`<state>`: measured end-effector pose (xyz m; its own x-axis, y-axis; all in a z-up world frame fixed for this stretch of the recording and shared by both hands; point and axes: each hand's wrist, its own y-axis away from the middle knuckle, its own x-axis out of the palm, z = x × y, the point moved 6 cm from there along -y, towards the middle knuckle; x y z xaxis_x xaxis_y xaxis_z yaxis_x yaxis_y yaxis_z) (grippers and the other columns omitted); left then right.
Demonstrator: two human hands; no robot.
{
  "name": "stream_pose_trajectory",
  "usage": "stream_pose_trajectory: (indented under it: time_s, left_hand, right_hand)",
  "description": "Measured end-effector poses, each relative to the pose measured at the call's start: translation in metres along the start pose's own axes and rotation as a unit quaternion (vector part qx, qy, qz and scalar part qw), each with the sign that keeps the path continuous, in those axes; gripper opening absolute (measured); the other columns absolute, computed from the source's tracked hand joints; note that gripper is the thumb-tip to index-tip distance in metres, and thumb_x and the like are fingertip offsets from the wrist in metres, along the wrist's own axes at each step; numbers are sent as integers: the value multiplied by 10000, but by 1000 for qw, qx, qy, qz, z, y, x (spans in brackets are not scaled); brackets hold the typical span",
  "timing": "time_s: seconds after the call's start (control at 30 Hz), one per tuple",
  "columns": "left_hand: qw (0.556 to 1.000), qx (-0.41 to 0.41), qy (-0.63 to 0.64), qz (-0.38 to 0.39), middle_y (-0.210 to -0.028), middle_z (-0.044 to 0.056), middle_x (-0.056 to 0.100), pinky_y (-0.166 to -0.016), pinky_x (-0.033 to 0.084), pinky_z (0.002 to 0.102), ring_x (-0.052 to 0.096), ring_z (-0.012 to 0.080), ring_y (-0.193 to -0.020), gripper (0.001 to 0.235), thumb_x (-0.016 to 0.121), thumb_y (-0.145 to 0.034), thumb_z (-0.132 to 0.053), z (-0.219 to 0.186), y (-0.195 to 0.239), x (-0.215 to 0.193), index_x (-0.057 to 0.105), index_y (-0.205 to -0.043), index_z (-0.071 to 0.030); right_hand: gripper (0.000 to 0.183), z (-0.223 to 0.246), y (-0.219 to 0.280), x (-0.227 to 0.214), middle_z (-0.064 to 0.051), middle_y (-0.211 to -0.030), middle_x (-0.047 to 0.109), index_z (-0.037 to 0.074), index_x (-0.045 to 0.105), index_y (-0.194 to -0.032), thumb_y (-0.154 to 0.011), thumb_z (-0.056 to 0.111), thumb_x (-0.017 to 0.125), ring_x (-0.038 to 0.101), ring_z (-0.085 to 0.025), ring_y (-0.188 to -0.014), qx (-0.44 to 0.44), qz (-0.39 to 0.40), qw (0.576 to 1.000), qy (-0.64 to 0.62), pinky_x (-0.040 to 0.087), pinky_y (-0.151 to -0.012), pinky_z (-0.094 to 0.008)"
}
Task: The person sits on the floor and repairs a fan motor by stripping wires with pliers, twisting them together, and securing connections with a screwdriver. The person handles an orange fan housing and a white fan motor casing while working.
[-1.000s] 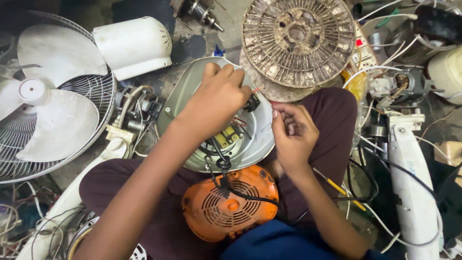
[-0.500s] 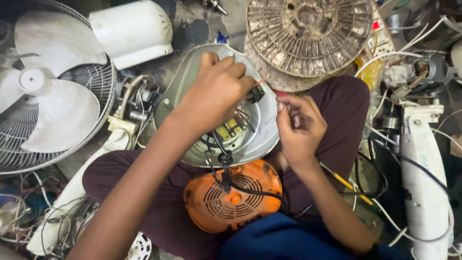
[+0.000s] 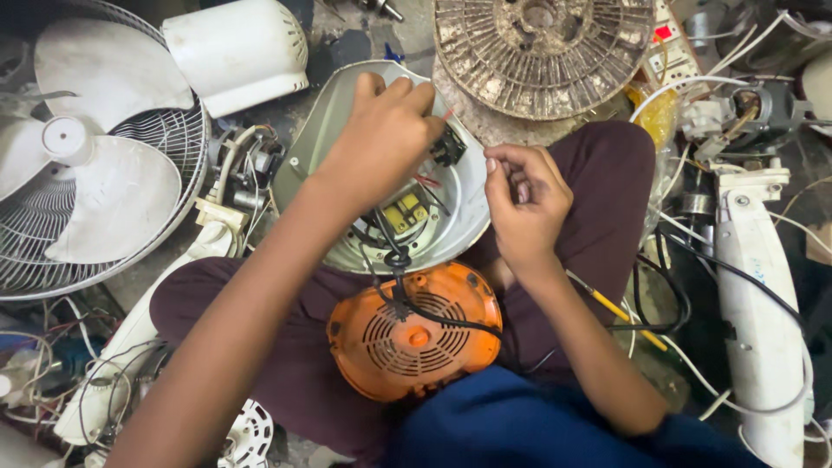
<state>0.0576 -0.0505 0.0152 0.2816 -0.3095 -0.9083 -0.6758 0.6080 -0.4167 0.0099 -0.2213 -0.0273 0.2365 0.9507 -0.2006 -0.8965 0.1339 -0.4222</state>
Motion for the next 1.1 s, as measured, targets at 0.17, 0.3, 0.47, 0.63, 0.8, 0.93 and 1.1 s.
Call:
stream_pose_trajectory:
  time_s: [0.17,0.3,0.47,0.63,0.8,0.93,1.1]
  left_hand:
    - [1000,8,-14,-7,-957,78,616,-877,371,468,601,266,-1005,129,689,-942,-191,-1,8,6,777,-892,-111]
    - [1000,9,2,-3,-943,75,617,-858,366,466,597,269,-996,96,704,-852,-170,2,11,2,766,-870,-99]
    - [1000,9,-21,-5,-956,75,612,-874,365,456,592,264,-1016,63,712,-864,-153,1,10,4,739,-857,-96]
    - [1000,5,-21,-3,-949,79,617,-860,367,459,595,268,-1004,77,701,-838,-155,3,10,4,732,-841,-84]
    - [1000,7,-29,-6,-958,78,620,-870,372,459,595,267,-1010,77,697,-840,-149,0,11,3,735,-850,-83]
    - [999,11,-34,-7,-962,78,623,-872,374,456,596,266,-1016,80,693,-832,-143,-1,12,3,740,-855,-83]
    - [999,11,-40,-13,-963,73,624,-877,375,457,597,261,-1017,84,686,-828,-141,0,11,3,743,-855,-86]
  right_hand:
    - [107,-4,5,-3,-1,-955,651,10,707,-1070,-994,-67,703,557,-23,-775,-23,-4,1000,8,444,-680,-195]
    - [107,-7,5,-2,9,-928,633,10,717,-1060,-985,-66,705,482,-10,-715,-3,-5,1000,-9,378,-629,-188]
    - [111,-5,5,-3,21,-926,624,11,715,-1066,-981,-61,712,480,0,-730,-10,5,1000,-9,387,-644,-181]
    - [114,-3,4,-2,26,-928,633,11,718,-1066,-976,-60,713,477,5,-727,-10,5,1000,2,387,-644,-177]
    - [114,-4,5,-3,26,-928,626,10,718,-1062,-977,-66,711,464,6,-723,-8,6,1000,-5,377,-638,-176]
    - [114,-4,5,-2,25,-931,623,7,714,-1062,-977,-68,710,469,4,-723,-9,10,1000,-9,379,-637,-177]
    - [116,-2,5,-2,21,-930,623,4,715,-1068,-979,-71,708,478,3,-730,-11,11,1000,-7,386,-642,-179]
